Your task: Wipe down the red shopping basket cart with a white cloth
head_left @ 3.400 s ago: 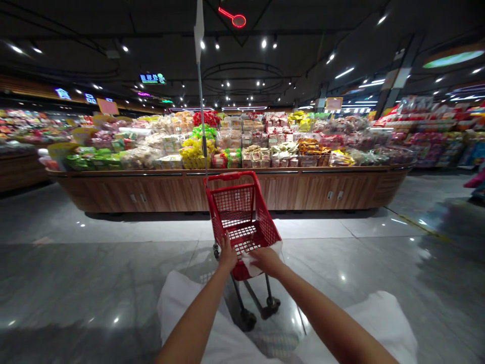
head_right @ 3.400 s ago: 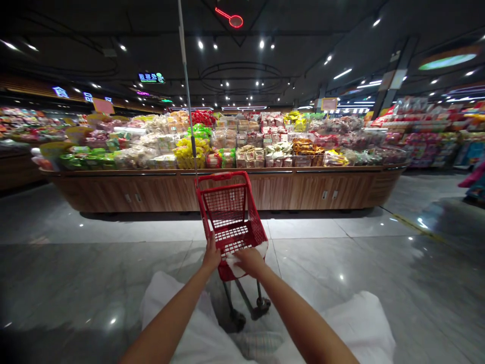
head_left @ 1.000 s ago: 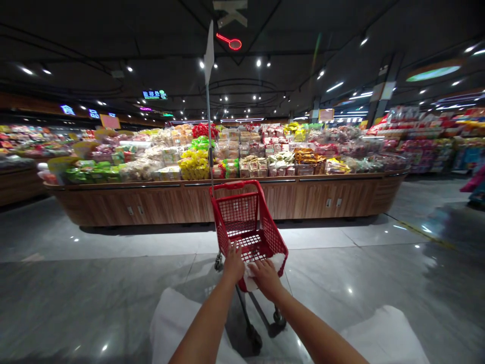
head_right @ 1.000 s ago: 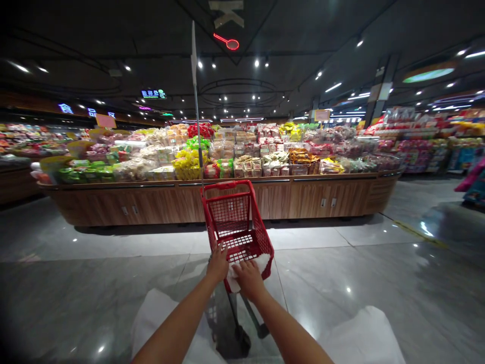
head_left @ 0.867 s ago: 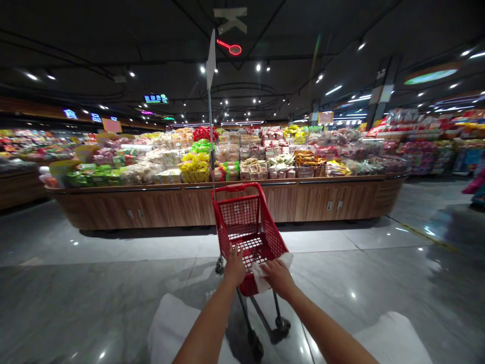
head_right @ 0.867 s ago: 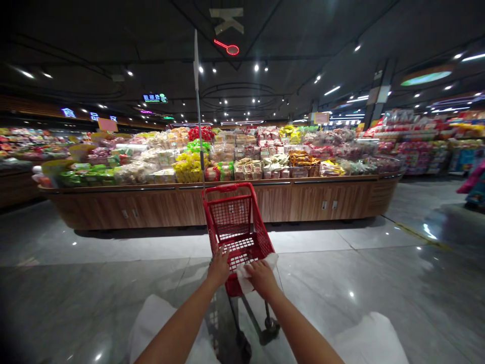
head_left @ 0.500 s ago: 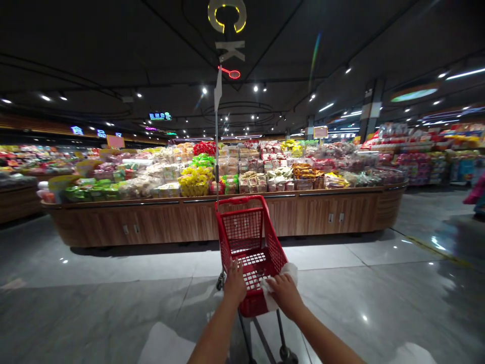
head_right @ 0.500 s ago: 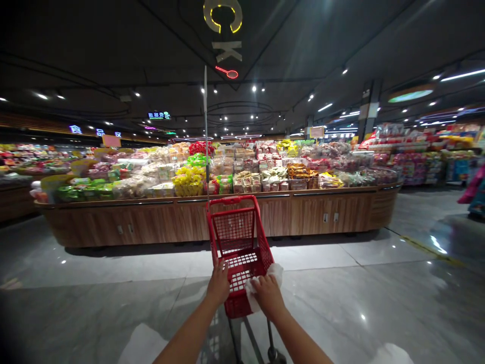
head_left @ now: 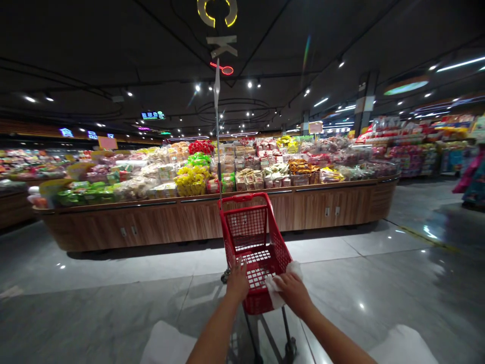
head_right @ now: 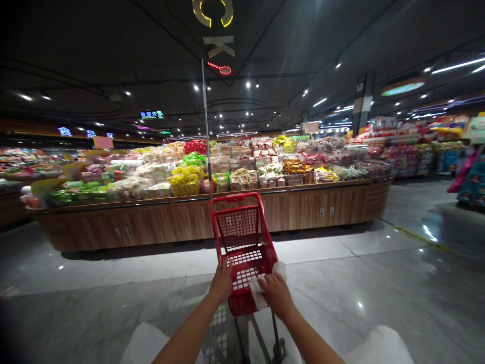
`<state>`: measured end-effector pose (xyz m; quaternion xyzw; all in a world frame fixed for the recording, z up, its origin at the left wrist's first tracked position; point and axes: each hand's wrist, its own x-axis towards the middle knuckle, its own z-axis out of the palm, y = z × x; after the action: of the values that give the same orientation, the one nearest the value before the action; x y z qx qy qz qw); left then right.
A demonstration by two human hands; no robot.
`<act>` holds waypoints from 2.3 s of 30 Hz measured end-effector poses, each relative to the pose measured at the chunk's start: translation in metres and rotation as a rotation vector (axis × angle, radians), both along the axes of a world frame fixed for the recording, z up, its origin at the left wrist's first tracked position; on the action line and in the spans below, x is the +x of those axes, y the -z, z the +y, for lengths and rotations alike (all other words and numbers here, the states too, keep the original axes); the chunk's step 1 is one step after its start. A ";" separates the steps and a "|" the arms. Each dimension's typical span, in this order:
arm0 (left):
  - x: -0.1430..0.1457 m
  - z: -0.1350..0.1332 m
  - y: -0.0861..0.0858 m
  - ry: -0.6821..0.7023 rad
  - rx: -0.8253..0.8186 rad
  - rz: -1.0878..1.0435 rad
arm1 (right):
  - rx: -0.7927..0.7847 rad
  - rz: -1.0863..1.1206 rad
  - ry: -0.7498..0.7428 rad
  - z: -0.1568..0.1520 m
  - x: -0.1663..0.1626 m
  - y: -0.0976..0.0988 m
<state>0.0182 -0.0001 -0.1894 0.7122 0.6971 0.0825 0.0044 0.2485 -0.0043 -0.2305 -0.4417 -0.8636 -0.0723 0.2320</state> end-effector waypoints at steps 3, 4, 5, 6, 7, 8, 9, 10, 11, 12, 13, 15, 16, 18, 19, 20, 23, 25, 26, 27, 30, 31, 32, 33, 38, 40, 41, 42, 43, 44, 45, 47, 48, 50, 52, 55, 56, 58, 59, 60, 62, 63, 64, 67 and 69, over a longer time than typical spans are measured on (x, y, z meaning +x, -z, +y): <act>0.013 0.001 0.002 0.010 0.020 -0.013 | 0.013 0.013 0.049 -0.001 0.026 -0.007; 0.018 0.001 0.002 0.014 0.026 -0.022 | 0.006 0.014 0.070 -0.004 0.025 -0.008; 0.023 0.001 0.002 0.015 0.031 -0.034 | -0.004 0.015 0.086 -0.007 0.018 -0.008; 0.028 0.000 0.003 0.014 0.035 -0.047 | -0.011 0.019 0.092 -0.011 0.008 -0.007; 0.033 -0.001 0.002 0.008 0.036 -0.060 | -0.011 0.024 0.090 -0.015 -0.005 -0.005; 0.037 -0.002 0.002 0.001 0.033 -0.072 | -0.006 0.032 0.087 -0.019 -0.018 -0.003; 0.040 -0.004 0.002 -0.004 0.027 -0.084 | 0.003 0.040 0.089 -0.023 -0.031 0.000; 0.042 -0.005 0.002 -0.009 0.020 -0.094 | 0.012 0.044 0.095 -0.027 -0.042 0.003; 0.042 -0.006 0.002 -0.011 0.014 -0.102 | 0.020 0.040 0.100 -0.029 -0.050 0.005; 0.042 -0.008 0.002 -0.008 0.008 -0.108 | 0.023 0.027 0.093 -0.029 -0.053 0.006; 0.041 -0.008 0.002 -0.001 0.006 -0.112 | 0.024 0.006 0.072 -0.029 -0.053 0.007; 0.039 -0.009 0.003 0.021 0.002 -0.115 | 0.023 -0.048 0.006 -0.023 -0.040 0.007; 0.038 -0.009 0.003 0.028 -0.001 -0.116 | 0.023 -0.068 -0.016 -0.019 -0.029 0.006; 0.038 -0.009 0.003 0.030 -0.009 -0.120 | 0.024 -0.076 -0.015 -0.011 -0.003 0.003; 0.040 -0.008 0.003 0.027 -0.010 -0.124 | 0.027 -0.069 0.000 -0.007 0.010 0.002; 0.042 -0.008 0.003 0.024 -0.010 -0.129 | 0.030 -0.060 0.015 -0.004 0.022 0.002; 0.052 -0.006 0.004 0.027 -0.002 -0.141 | 0.035 -0.039 0.064 0.000 0.045 0.000; 0.058 -0.006 0.004 0.026 0.004 -0.141 | 0.032 -0.027 0.104 -0.002 0.047 0.000; 0.060 -0.006 0.004 0.022 0.008 -0.140 | 0.029 -0.020 0.121 -0.004 0.043 0.001; 0.061 -0.006 0.004 0.019 0.011 -0.138 | 0.023 -0.014 0.130 -0.006 0.036 0.002; 0.061 -0.005 0.005 0.015 0.013 -0.128 | -0.001 -0.009 0.075 -0.013 0.003 0.005; 0.060 -0.005 0.005 0.011 0.012 -0.124 | -0.010 -0.011 0.045 -0.014 -0.008 0.007; 0.058 -0.004 0.006 0.002 0.012 -0.120 | -0.022 -0.015 0.019 -0.015 -0.017 0.007; 0.057 -0.004 0.007 -0.008 0.013 -0.116 | -0.040 -0.025 -0.002 -0.014 -0.022 0.007; 0.051 -0.005 0.006 0.039 0.029 -0.089 | -0.120 -0.099 -0.006 0.001 0.016 -0.005; 0.052 -0.006 0.004 0.062 0.032 -0.083 | -0.108 -0.088 0.044 0.008 0.044 -0.010; 0.052 -0.006 0.003 0.067 0.034 -0.084 | -0.102 -0.081 0.066 0.010 0.056 -0.012; 0.053 -0.006 0.002 0.075 0.037 -0.087 | -0.096 -0.073 0.082 0.011 0.064 -0.014; 0.053 -0.006 0.001 0.082 0.043 -0.092 | -0.089 -0.066 0.095 0.011 0.069 -0.014; 0.054 -0.006 0.000 0.083 0.046 -0.099 | -0.081 -0.060 0.108 0.010 0.069 -0.014; 0.053 -0.006 0.000 0.079 0.049 -0.106 | -0.070 -0.054 0.124 0.008 0.065 -0.013; 0.052 -0.006 -0.001 0.055 0.051 -0.112 | -0.052 -0.043 0.147 0.001 0.047 -0.010; 0.051 -0.006 -0.002 0.044 0.047 -0.107 | -0.047 -0.041 0.142 -0.002 0.034 -0.007; 0.049 -0.006 -0.002 0.027 0.032 -0.087 | -0.046 -0.039 0.111 -0.009 0.001 -0.001; 0.046 -0.005 -0.001 0.028 0.016 -0.066 | -0.046 -0.031 0.083 -0.014 -0.029 0.005; 0.043 -0.004 0.002 0.052 -0.003 -0.052 | -0.043 -0.055 0.040 -0.015 -0.046 0.009; 0.041 -0.004 0.003 0.067 -0.007 -0.051 | -0.039 -0.072 0.022 -0.014 -0.041 0.008; 0.039 -0.002 0.006 0.096 -0.008 -0.056 | -0.033 -0.103 0.005 -0.009 -0.015 0.004; 0.038 -0.001 0.007 0.103 -0.004 -0.060 | -0.029 -0.109 0.012 -0.007 0.002 0.001; 0.037 0.000 0.008 0.108 0.003 -0.064 | -0.023 -0.110 0.024 -0.004 0.019 -0.002; 0.038 0.004 0.009 0.117 0.024 -0.067 | -0.007 -0.102 0.040 0.001 0.050 -0.008; 0.039 0.006 0.009 0.122 0.036 -0.064 | -0.001 -0.096 0.043 0.002 0.061 -0.010; 0.041 0.008 0.008 0.122 0.053 -0.057 | 0.004 -0.090 0.049 0.004 0.068 -0.012; 0.054 0.010 0.006 0.057 0.135 -0.004 | 0.022 -0.068 0.108 0.004 0.069 -0.010; 0.067 0.007 0.005 0.051 0.201 0.048 | 0.037 -0.048 0.166 0.002 0.060 -0.006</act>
<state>0.0847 0.0067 -0.1946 0.7284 0.6668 0.1348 -0.0816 0.3081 -0.0022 -0.2243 -0.5056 -0.8279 -0.1178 0.2124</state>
